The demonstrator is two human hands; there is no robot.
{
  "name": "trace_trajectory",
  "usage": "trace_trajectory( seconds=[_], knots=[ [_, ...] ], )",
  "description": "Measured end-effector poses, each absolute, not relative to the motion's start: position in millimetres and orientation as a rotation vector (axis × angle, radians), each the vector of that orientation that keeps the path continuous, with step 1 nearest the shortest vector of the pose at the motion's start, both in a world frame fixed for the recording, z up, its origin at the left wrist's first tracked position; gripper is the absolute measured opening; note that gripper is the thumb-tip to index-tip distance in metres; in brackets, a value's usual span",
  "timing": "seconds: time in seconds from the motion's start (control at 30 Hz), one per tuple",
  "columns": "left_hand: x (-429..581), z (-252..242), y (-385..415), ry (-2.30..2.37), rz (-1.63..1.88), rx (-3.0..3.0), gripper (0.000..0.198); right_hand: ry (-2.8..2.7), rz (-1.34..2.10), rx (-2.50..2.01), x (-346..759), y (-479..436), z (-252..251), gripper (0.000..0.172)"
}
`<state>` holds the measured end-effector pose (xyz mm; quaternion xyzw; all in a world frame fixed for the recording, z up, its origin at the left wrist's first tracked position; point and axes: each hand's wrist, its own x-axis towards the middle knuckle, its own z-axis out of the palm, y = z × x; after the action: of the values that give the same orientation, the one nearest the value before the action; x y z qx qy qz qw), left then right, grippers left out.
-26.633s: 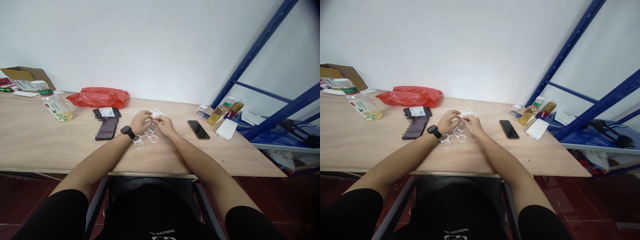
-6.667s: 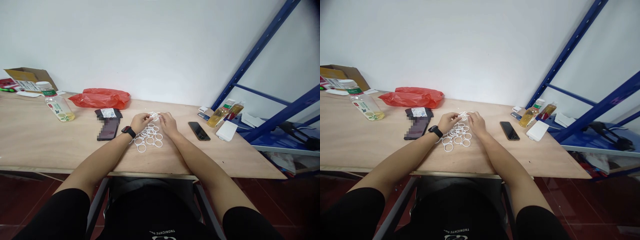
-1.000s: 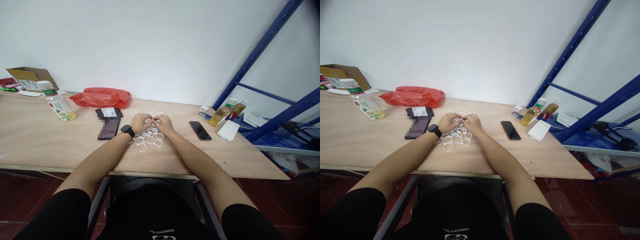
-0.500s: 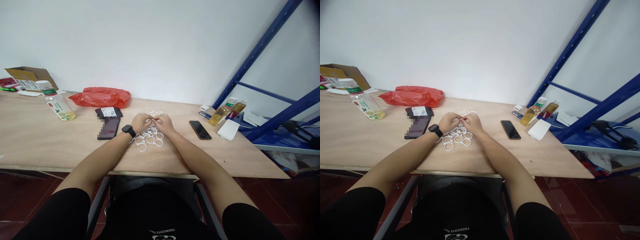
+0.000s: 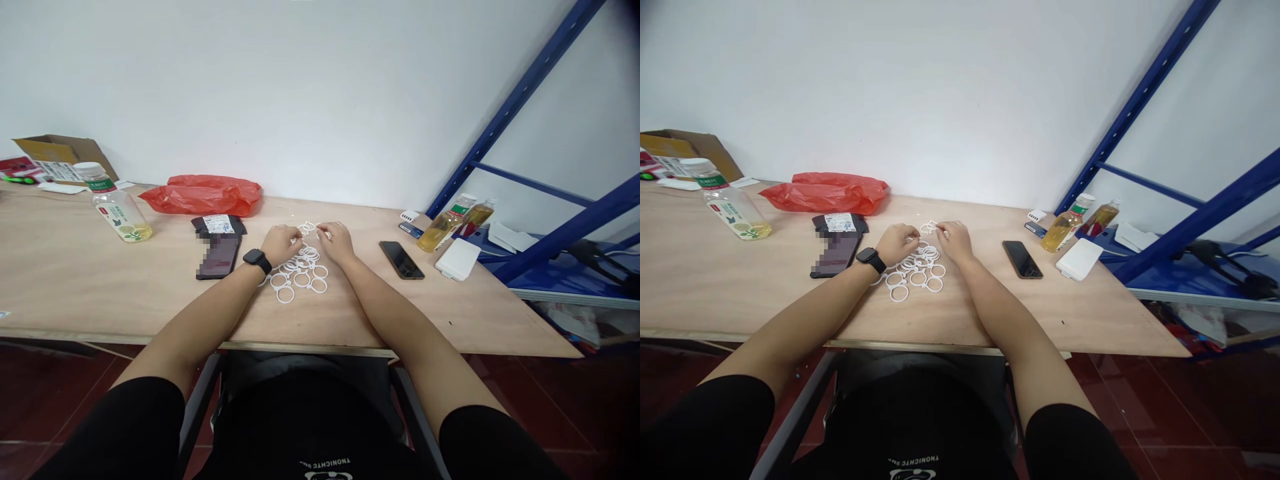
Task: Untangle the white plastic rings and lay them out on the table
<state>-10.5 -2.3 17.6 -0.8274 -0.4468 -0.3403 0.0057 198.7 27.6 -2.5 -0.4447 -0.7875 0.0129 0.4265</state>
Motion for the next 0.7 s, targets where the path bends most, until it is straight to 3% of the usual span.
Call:
trace_trajectory(
  seconds=[0.2,0.33,0.47,0.7],
  knots=[
    [-12,6,3,-1.285,-0.807,-2.76,0.02,-2.104,0.038,-1.524,230,43,-17,0.041],
    [-11,7,2,-1.289,-0.777,-2.789,0.022,-2.153,0.062,-1.629,231,45,-22,0.035],
    [-13,9,1,-1.291,-0.847,-2.77,0.023,-2.152,0.027,-1.578,227,43,-19,0.024],
    [-14,12,1,-1.203,-1.105,-2.615,0.033,-2.219,0.042,-1.15,205,22,-1,0.026]
  ],
)
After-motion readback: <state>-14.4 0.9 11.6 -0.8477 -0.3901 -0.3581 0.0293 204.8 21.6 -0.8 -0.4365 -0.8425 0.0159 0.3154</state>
